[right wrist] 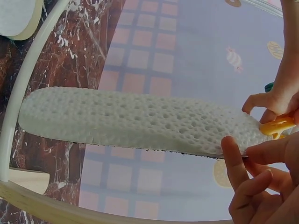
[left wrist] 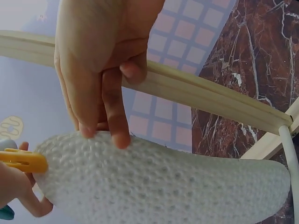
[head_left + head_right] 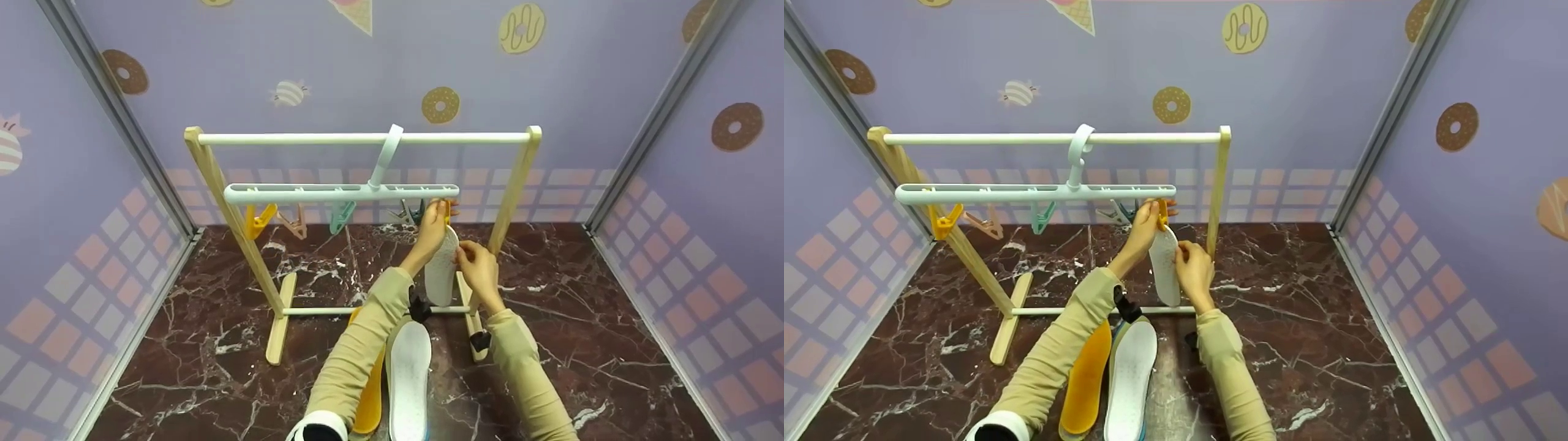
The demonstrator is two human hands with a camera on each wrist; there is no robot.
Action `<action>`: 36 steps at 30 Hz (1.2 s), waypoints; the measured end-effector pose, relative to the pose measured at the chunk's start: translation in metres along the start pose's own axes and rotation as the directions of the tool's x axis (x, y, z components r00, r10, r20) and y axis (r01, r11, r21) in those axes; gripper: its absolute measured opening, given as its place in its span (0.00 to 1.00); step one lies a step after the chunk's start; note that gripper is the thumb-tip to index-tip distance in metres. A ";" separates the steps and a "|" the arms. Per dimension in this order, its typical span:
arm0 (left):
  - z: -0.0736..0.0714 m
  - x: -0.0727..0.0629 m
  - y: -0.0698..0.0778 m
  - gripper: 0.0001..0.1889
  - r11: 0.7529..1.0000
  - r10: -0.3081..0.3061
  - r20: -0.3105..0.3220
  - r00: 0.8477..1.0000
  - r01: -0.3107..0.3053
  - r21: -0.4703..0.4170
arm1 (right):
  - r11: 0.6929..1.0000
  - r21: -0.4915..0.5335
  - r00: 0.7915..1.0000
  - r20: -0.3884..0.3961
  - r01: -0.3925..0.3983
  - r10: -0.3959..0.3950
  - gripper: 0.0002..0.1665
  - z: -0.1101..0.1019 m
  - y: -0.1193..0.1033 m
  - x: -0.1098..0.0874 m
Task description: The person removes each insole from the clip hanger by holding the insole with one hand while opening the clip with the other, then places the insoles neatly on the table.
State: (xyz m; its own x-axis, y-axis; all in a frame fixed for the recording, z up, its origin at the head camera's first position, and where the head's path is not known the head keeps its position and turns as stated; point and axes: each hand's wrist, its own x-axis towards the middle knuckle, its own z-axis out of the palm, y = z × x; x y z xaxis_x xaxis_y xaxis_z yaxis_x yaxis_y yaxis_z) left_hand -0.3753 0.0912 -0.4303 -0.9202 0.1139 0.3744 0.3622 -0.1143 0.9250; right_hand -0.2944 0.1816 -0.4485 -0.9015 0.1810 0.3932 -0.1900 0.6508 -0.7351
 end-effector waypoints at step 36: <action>-0.001 -0.014 0.036 0.09 0.997 -0.045 -0.040 0.998 0.042 -0.071 | 1.000 -0.011 1.000 -0.008 -0.018 0.018 0.09 -0.001 0.006 -0.008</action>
State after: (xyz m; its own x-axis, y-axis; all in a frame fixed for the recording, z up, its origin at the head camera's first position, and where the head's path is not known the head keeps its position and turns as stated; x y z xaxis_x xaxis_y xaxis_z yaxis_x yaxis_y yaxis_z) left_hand -0.3495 0.0843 -0.4025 -0.9409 0.0795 0.3294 0.3115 -0.1796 0.9331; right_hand -0.2879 0.1846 -0.4559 -0.9016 0.1982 0.3844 -0.1696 0.6555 -0.7359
